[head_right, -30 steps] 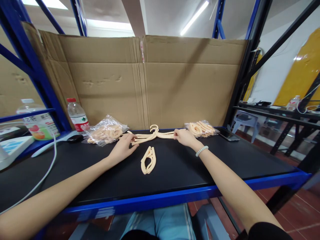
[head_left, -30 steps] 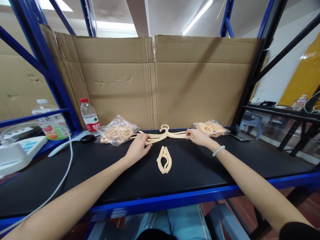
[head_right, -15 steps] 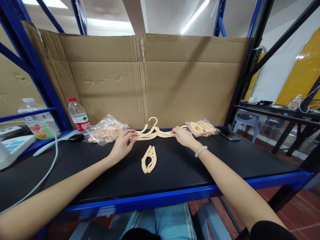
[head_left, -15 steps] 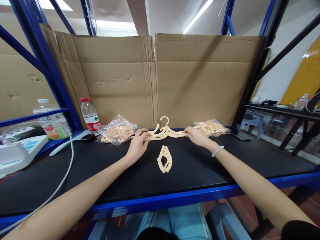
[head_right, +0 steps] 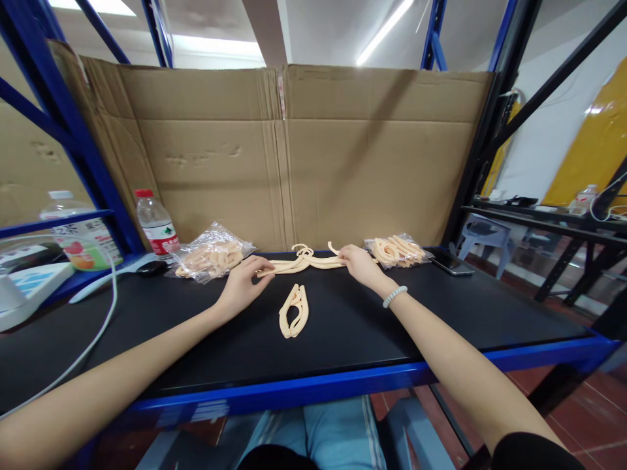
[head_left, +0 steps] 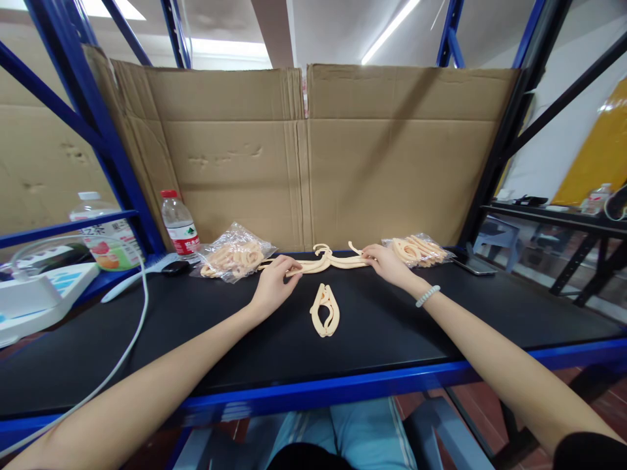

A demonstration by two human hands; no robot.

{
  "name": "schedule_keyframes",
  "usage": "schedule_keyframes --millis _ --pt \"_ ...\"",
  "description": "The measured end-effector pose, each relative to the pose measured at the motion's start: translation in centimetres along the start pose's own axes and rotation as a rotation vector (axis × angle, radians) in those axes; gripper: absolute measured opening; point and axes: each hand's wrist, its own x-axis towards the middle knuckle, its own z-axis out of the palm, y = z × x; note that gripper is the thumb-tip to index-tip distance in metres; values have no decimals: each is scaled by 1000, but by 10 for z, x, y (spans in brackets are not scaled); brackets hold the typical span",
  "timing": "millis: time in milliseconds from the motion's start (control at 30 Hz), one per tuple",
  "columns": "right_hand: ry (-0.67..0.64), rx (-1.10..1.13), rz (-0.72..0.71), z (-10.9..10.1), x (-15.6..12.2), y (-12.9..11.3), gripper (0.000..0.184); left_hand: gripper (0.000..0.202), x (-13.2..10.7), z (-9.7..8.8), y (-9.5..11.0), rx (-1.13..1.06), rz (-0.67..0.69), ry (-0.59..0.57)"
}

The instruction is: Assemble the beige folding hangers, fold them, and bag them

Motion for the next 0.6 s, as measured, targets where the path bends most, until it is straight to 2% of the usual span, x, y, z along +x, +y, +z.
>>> schedule_keyframes --millis 133,300,433,600 --pt "90 12 55 -2 1 -4 18 8 -1 1 -1 -41 -20 8" --pt "102 122 129 -3 1 -8 17 8 -1 1 0 -50 -44 1" --pt "125 317 171 -1 3 -8 18 10 0 2 -2 -128 -90 23" --pt "135 702 335 1 3 -3 21 26 3 2 -3 -463 -311 42"
